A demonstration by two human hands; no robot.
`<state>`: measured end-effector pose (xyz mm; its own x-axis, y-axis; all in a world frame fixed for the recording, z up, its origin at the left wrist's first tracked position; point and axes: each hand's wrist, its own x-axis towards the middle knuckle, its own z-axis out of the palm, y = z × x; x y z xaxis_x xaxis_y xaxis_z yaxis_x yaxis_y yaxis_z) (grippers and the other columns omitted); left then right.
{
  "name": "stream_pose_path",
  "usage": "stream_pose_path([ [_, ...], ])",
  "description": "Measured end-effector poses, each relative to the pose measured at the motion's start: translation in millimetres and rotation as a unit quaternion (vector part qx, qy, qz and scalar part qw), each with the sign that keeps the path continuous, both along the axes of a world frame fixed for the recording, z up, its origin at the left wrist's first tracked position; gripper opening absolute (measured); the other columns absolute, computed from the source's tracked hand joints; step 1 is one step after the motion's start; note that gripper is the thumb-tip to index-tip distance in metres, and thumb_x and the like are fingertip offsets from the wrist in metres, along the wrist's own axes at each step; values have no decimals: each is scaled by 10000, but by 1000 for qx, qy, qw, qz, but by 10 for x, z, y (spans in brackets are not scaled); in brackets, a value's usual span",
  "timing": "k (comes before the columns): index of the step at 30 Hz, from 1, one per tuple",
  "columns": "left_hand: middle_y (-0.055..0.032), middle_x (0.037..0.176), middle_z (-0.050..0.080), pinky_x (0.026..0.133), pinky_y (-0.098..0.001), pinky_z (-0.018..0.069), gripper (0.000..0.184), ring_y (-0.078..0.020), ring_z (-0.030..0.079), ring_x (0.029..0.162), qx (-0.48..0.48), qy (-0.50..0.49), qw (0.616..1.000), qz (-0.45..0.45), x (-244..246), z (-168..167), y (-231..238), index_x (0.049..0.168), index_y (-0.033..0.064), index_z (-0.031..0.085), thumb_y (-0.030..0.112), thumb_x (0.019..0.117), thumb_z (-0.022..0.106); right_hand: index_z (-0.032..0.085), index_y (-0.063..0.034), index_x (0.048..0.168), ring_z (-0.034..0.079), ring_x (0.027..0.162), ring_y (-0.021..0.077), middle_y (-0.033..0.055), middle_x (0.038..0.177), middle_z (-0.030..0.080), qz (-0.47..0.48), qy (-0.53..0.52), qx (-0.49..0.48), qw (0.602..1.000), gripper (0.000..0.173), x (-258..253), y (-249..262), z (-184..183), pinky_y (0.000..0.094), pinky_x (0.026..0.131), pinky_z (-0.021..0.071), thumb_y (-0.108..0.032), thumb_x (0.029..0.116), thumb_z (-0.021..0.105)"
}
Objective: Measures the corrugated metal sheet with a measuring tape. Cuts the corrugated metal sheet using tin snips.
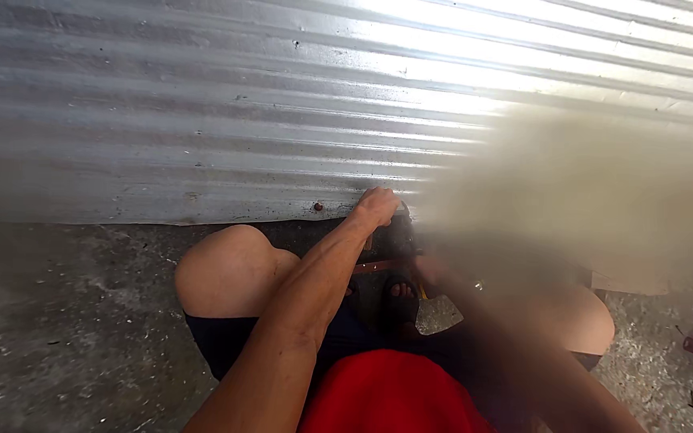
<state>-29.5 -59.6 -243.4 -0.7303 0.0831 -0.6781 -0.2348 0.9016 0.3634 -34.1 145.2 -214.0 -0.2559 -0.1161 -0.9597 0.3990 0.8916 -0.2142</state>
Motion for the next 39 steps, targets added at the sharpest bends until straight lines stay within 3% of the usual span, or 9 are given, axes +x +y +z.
stream_pose_path([
  [7,-172,1048,696,819,-561,558,311,-379,678,1017,-10,0,1000,-9,-7,22,13,1093,45,692,107,806,797,562,3,1056,721,686,283,168,853,713,-74,-94,30,992,177,-200,-248,366,441,599,608,-53,889,566],
  [12,-175,1052,697,832,-561,556,341,-383,677,1029,-15,4,1000,-12,20,37,41,1123,48,689,106,804,794,632,-62,957,571,656,168,65,800,591,-6,-30,20,999,106,-139,-110,326,377,605,505,-110,865,650],
  [18,-191,1160,680,929,-545,519,520,-375,664,1069,-48,-4,999,-4,107,37,152,1309,26,615,133,831,789,626,-43,970,639,644,200,101,803,633,-41,-28,7,999,263,73,22,231,409,600,567,-286,904,700],
  [24,-175,1111,693,899,-547,528,464,-366,674,1042,-42,0,999,-17,67,7,116,1255,34,637,141,829,788,660,-44,1007,693,762,205,100,876,693,62,27,1,998,195,-10,50,249,433,721,579,-225,942,630],
  [29,-176,1057,703,884,-560,532,439,-374,674,1009,-36,30,999,-1,78,-22,97,1195,25,676,121,794,827,611,-72,854,573,639,158,47,735,582,86,28,10,996,163,-154,-111,420,373,600,476,-210,936,642],
  [31,-167,1054,706,874,-553,537,427,-368,677,1009,-38,24,999,-10,60,-16,91,1192,35,679,132,803,824,639,-67,891,615,780,212,89,844,620,128,61,41,989,185,-152,-126,426,421,676,499,-247,920,667],
  [33,-166,1070,705,876,-547,537,432,-365,675,1032,-35,7,999,-15,55,16,92,1224,43,670,135,823,801,689,-29,1060,595,1132,337,183,1139,640,172,51,80,981,335,-141,-122,417,565,935,476,-338,933,662],
  [36,-168,1064,703,876,-553,536,415,-371,674,1028,-36,8,999,-10,45,26,91,1205,41,673,129,819,799,665,-66,941,619,754,218,91,844,636,126,55,49,989,261,-110,-68,354,454,693,504,-327,932,670],
  [39,-164,1088,700,890,-549,535,428,-367,672,1050,-42,2,999,-17,45,9,93,1227,44,657,142,829,781,614,-39,975,623,531,179,75,704,620,20,-10,32,999,232,-52,-87,352,367,527,572,-269,981,643],
])
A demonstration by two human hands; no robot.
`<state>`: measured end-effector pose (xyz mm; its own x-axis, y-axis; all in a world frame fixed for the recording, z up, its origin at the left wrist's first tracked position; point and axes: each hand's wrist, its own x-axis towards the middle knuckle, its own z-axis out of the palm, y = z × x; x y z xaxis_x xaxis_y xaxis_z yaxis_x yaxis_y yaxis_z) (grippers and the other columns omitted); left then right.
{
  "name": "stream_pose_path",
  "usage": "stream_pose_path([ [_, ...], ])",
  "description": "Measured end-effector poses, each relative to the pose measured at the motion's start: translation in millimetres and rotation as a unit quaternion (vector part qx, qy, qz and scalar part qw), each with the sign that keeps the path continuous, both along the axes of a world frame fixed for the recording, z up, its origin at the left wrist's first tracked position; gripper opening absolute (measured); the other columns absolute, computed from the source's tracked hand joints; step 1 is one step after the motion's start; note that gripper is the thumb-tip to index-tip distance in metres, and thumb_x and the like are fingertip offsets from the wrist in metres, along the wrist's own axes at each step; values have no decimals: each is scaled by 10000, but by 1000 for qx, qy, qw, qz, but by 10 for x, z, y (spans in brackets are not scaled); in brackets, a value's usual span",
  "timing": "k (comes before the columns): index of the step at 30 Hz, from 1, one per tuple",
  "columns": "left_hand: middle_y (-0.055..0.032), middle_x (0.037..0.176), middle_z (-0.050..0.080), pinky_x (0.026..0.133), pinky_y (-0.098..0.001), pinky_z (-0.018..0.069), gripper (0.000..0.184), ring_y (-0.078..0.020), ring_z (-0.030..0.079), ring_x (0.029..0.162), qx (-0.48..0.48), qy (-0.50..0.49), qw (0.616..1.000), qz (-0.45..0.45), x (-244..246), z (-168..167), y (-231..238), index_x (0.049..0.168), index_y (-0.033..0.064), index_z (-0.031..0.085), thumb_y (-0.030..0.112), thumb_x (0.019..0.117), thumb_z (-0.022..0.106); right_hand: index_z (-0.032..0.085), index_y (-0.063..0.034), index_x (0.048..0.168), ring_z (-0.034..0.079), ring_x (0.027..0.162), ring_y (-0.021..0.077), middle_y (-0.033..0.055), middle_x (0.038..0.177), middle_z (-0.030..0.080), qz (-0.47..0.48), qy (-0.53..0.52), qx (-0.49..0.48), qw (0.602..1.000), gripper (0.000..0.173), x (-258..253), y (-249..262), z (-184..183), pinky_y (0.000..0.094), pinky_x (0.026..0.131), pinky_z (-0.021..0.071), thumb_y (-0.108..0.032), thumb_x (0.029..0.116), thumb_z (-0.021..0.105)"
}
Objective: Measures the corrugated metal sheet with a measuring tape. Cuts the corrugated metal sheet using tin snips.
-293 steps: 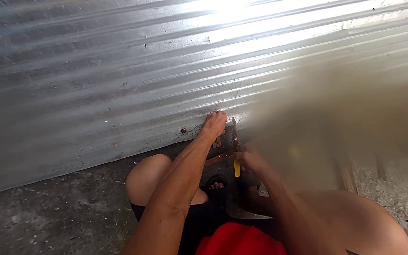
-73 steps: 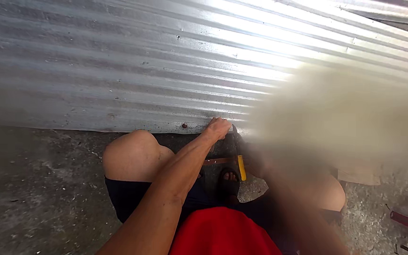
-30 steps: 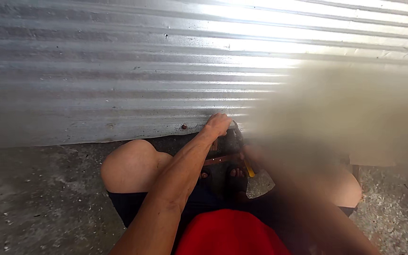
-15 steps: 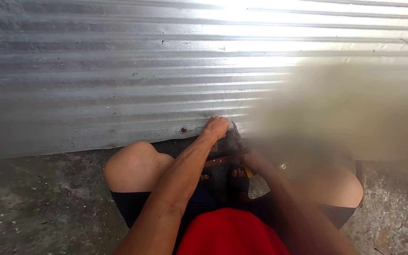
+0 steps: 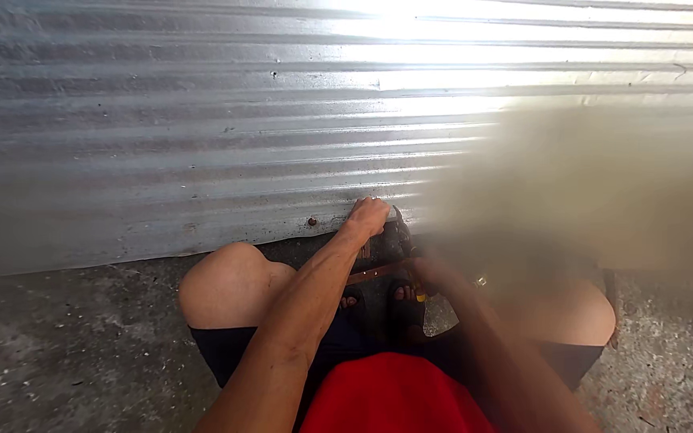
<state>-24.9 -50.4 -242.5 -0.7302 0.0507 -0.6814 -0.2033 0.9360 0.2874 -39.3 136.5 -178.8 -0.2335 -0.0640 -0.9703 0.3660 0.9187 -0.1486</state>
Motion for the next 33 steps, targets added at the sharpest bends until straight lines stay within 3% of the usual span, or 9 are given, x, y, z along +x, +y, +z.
stream_pose_path([
  [3,-167,1095,698,891,-546,535,444,-366,670,1049,-2,0,1000,-4,0,1,6,1241,43,650,139,827,778,570,-31,1255,724,700,289,171,1020,710,-85,-85,-26,992,300,-3,52,-13,447,607,628,-202,1012,605],
  [5,-175,1118,690,905,-550,531,452,-373,665,1065,1,0,1000,-3,15,1,12,1252,38,643,138,833,780,544,-44,1302,722,756,291,178,1077,694,-94,-87,-39,991,328,-3,96,-53,456,638,625,-175,1007,597],
  [8,-175,1119,692,909,-555,529,449,-377,664,1068,5,2,1000,-3,1,49,-1,1255,38,646,135,838,782,639,-58,1121,629,751,189,91,927,639,-27,-24,-29,999,225,-85,-19,17,387,635,533,-227,973,643],
  [10,-166,1073,699,881,-550,540,397,-371,675,1042,8,3,1000,-7,4,88,-14,1205,50,661,128,835,780,629,-89,992,519,625,139,41,810,545,19,2,-7,1000,194,-156,-95,88,330,531,451,-276,953,664],
  [14,-171,1059,698,877,-546,546,376,-375,673,1043,8,0,1000,-11,-40,145,-31,1195,56,674,115,837,771,651,-90,1051,570,689,158,69,898,598,29,2,5,1000,224,-259,-141,169,343,549,476,-284,942,673],
  [18,-176,1029,697,848,-563,557,320,-385,678,1018,16,10,1000,-17,-47,103,-61,1128,39,686,103,827,775,595,-108,1290,657,1008,219,99,1120,666,-108,-81,-132,982,365,-250,109,-2,454,747,564,-176,934,637],
  [23,-183,1054,695,850,-574,558,318,-392,675,1041,24,-1,1000,-12,-48,65,-43,1121,26,682,105,829,781,297,-224,1567,641,1149,335,154,1350,600,-273,-215,-230,909,691,-44,466,-320,569,830,569,-360,942,557],
  [27,-182,1049,695,835,-567,560,331,-387,676,1033,23,0,1000,-6,-42,66,-37,1118,28,681,116,820,796,457,-156,1470,626,1113,335,166,1281,611,-327,-205,-187,903,582,50,438,-379,566,868,538,-490,995,475],
  [33,-177,1040,697,823,-569,559,331,-386,677,1020,26,-1,1000,0,-46,71,-49,1117,36,683,120,819,802,533,-121,1289,682,947,303,127,1079,667,-208,-232,-187,931,478,-128,380,-405,543,738,580,-301,846,533],
])
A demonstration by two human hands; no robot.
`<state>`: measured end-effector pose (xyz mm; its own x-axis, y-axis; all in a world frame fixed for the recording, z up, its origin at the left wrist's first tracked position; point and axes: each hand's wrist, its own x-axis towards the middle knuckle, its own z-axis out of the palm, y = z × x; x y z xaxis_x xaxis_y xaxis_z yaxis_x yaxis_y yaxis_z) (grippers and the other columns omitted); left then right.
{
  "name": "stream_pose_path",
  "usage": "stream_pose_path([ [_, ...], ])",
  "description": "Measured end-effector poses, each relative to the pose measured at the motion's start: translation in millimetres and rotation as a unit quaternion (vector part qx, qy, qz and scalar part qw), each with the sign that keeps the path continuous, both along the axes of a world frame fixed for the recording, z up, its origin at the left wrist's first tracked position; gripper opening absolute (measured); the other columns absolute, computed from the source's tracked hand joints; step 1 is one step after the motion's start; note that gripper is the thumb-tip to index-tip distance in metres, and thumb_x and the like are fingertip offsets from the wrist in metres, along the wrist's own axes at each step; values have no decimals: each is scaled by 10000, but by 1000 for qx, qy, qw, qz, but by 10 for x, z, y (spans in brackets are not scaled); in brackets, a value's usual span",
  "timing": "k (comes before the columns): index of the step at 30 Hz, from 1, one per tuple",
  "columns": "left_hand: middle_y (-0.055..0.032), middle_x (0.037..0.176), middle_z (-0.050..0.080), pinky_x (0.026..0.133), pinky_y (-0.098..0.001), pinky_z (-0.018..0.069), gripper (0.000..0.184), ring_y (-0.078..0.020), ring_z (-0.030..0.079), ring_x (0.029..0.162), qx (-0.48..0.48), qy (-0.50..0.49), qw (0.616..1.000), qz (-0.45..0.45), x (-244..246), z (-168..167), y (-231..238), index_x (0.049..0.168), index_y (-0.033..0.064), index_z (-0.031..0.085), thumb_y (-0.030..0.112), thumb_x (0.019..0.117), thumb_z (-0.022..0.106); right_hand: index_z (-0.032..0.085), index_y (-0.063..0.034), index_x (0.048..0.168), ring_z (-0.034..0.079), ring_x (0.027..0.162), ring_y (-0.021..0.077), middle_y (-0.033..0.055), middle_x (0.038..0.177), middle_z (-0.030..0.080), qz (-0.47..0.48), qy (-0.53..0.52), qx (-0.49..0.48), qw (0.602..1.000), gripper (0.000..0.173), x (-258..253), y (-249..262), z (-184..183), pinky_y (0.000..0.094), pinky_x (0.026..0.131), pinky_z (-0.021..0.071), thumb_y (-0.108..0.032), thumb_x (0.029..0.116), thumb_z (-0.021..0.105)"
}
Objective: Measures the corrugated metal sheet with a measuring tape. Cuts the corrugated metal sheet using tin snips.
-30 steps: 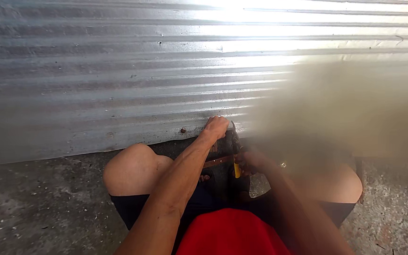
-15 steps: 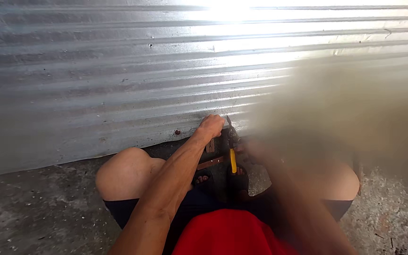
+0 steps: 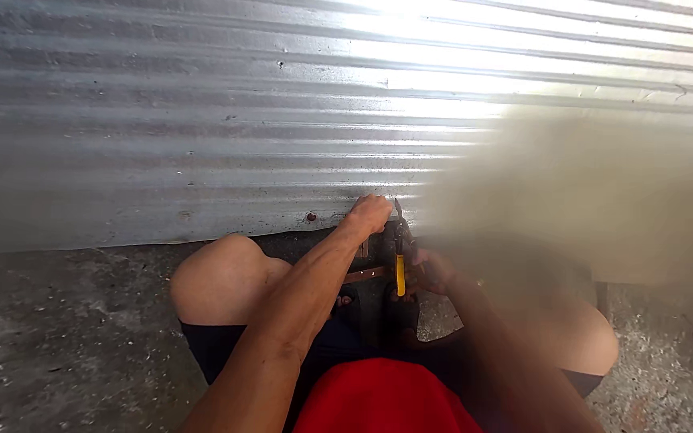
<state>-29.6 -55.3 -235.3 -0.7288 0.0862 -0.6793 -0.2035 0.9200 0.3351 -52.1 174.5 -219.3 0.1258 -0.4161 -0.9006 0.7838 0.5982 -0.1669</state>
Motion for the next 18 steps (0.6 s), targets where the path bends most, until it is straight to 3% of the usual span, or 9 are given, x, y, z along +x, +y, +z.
stream_pose_path([
  [2,-176,1047,697,831,-563,557,345,-385,676,1024,-1,3,1000,-3,12,-1,1,1134,32,681,120,823,800,538,-86,1125,675,826,274,116,945,648,58,49,38,996,297,-77,-95,108,503,668,580,-204,853,531],
  [5,-171,1051,695,835,-556,555,344,-379,674,1029,0,5,1000,-4,15,-7,-1,1133,35,681,111,820,799,548,-82,1001,643,635,213,86,763,625,97,113,66,987,221,-125,-174,157,397,530,546,-175,803,580],
  [14,-164,1050,695,859,-547,552,316,-371,674,1033,10,1,1000,-20,-39,-22,-71,1118,52,687,92,818,777,589,-39,935,638,540,221,104,694,634,50,175,79,980,186,-60,-238,222,395,491,564,-165,802,619],
  [18,-163,1027,697,864,-542,554,318,-366,678,1020,1,6,999,-34,-32,30,-68,1115,48,685,94,815,777,630,-52,885,675,635,207,85,734,663,119,241,58,961,166,28,-226,238,406,603,587,-216,863,621],
])
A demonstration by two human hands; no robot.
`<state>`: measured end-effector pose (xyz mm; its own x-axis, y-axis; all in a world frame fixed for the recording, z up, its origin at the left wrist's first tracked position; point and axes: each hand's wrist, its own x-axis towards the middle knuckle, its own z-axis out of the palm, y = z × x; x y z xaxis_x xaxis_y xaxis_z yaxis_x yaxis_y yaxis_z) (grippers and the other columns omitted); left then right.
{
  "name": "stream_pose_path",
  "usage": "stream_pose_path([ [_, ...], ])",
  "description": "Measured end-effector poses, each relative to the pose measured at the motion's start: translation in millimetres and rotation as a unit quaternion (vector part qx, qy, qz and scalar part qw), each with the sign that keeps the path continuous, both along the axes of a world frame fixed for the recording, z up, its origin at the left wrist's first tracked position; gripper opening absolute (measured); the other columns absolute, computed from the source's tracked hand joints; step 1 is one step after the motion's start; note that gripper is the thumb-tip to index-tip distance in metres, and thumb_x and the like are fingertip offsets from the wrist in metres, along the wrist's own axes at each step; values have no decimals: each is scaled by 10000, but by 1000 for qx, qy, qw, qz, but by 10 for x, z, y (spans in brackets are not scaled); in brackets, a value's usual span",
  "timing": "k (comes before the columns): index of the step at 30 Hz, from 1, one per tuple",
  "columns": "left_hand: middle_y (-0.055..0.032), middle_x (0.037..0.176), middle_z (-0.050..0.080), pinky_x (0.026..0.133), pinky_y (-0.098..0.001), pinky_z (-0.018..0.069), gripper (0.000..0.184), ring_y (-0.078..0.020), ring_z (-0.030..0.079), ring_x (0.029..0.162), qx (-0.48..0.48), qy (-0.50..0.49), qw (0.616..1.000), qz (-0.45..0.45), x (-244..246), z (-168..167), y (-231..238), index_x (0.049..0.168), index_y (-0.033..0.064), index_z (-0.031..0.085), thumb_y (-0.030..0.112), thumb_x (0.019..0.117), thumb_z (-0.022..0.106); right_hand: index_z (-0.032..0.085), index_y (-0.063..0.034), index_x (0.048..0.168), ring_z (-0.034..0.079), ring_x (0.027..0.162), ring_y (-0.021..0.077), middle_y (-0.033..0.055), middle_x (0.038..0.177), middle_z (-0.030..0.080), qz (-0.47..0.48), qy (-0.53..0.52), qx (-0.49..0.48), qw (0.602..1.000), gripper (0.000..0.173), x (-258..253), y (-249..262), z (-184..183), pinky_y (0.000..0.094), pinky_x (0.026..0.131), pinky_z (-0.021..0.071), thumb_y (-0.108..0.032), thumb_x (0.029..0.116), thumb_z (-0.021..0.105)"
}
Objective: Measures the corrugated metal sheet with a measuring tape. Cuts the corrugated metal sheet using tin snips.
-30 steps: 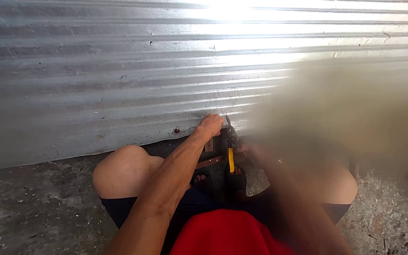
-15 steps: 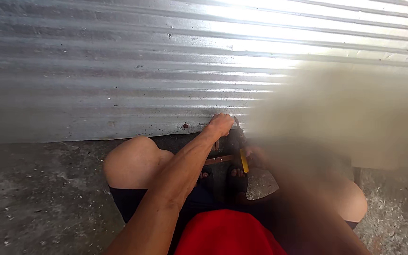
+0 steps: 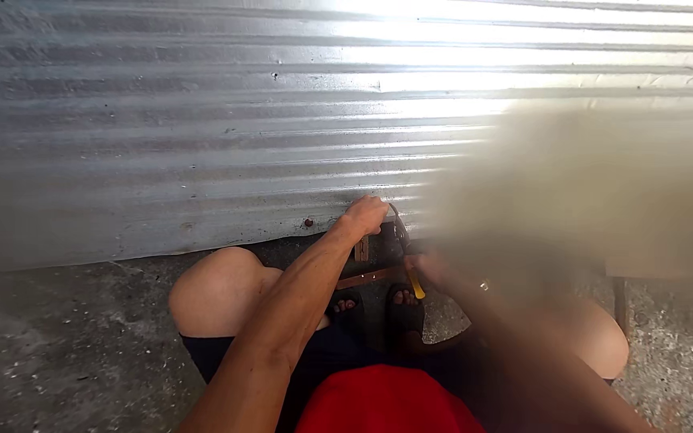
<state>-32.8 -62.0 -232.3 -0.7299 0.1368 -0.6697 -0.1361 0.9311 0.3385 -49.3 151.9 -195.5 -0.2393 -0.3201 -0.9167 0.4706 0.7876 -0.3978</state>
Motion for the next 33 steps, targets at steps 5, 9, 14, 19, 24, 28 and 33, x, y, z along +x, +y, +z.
stream_pose_path([
  [5,-155,1037,700,899,-539,538,311,-358,674,1039,-6,-8,1000,-17,-14,4,-7,1129,66,683,104,829,760,649,-56,954,684,750,215,92,836,675,119,44,47,991,196,54,-73,-58,453,714,574,-247,924,617],
  [9,-157,1051,707,922,-542,526,337,-357,671,1047,6,-23,999,-35,-92,-22,-92,1192,70,701,139,865,747,656,-53,1029,686,808,260,126,903,681,106,97,81,986,237,346,-117,-219,500,742,555,-257,911,639],
  [14,-153,992,700,885,-538,533,250,-345,676,998,11,-36,999,-29,-140,-20,-138,1085,46,713,169,871,753,636,-43,1137,693,869,273,145,968,683,55,104,73,990,285,567,-165,-393,496,795,561,-261,955,609],
  [19,-153,1025,710,929,-549,513,345,-357,668,1034,-23,-26,999,-34,-52,32,6,1204,82,701,154,870,752,635,-43,1006,653,731,209,102,859,650,-29,4,61,998,250,362,-300,-25,424,686,552,-290,979,607],
  [24,-140,983,716,880,-543,532,324,-350,683,985,-33,-5,999,-27,-20,-13,-14,1156,93,718,146,840,766,621,-62,1021,600,727,195,95,868,605,53,-30,95,994,249,65,-367,193,410,633,509,-302,959,634],
  [28,-174,1059,707,869,-554,544,389,-369,690,1005,-59,8,998,19,106,-56,123,1239,47,659,147,871,737,641,-46,993,638,743,206,101,879,642,48,10,93,994,236,242,-264,-39,433,691,538,-277,947,631],
  [33,-235,1366,590,1024,-562,478,631,-430,607,1198,-83,2,994,64,257,-42,293,1494,59,479,127,911,709,639,-33,1088,683,727,219,129,923,670,-27,16,66,997,255,438,-193,-241,418,682,586,-259,976,602],
])
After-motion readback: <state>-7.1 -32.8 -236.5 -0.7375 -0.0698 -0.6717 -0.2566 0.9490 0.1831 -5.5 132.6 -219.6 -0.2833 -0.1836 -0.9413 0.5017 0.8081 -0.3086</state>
